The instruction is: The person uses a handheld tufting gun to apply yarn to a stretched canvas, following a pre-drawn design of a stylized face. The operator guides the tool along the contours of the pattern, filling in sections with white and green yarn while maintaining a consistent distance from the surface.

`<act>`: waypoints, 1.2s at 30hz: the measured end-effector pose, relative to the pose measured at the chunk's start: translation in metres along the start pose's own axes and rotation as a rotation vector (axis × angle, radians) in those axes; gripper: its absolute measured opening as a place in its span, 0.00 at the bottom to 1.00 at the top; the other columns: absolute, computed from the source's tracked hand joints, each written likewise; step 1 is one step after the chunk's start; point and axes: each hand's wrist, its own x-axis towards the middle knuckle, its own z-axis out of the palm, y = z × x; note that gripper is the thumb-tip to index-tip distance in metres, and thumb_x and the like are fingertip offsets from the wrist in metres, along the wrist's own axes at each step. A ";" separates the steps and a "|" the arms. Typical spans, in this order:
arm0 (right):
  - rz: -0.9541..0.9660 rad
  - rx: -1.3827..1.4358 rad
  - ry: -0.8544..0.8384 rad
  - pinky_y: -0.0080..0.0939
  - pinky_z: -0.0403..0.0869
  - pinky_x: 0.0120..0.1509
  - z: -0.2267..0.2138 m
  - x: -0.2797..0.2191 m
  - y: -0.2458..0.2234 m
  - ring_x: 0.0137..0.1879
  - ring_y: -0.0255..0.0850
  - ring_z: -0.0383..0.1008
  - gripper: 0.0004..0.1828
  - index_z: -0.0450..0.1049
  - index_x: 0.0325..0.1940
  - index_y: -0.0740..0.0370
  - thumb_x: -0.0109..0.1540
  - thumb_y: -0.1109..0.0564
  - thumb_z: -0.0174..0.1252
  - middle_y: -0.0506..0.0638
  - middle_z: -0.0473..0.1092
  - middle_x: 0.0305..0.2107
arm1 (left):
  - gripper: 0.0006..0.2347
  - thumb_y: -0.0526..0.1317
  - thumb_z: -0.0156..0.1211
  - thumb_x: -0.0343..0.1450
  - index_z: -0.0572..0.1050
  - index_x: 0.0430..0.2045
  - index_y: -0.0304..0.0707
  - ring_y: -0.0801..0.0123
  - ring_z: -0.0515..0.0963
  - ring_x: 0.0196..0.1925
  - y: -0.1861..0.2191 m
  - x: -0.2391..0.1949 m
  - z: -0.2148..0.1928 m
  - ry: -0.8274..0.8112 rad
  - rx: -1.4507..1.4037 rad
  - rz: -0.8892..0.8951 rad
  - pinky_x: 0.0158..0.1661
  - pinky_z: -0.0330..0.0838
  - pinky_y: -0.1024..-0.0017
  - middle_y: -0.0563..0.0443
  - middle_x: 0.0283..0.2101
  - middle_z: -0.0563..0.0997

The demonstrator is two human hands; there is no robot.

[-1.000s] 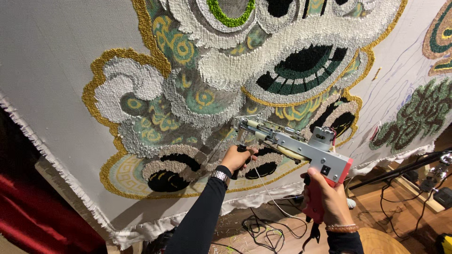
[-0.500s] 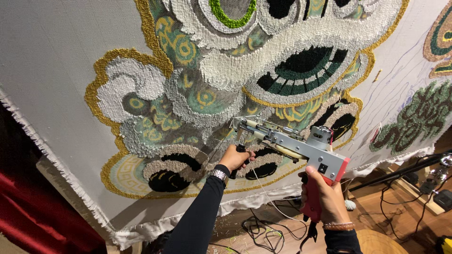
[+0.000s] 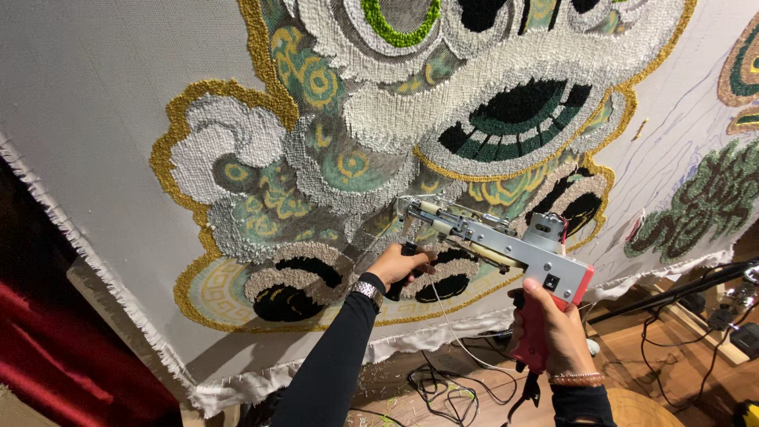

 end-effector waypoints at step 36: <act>-0.012 0.025 -0.050 0.41 0.67 0.24 0.020 -0.006 -0.011 0.26 0.38 0.68 0.19 0.72 0.41 0.62 0.59 0.45 0.65 0.49 0.72 0.29 | 0.14 0.45 0.71 0.67 0.81 0.30 0.28 0.76 0.84 0.27 -0.004 0.018 -0.010 0.055 0.038 0.042 0.21 0.70 0.77 0.47 0.30 0.87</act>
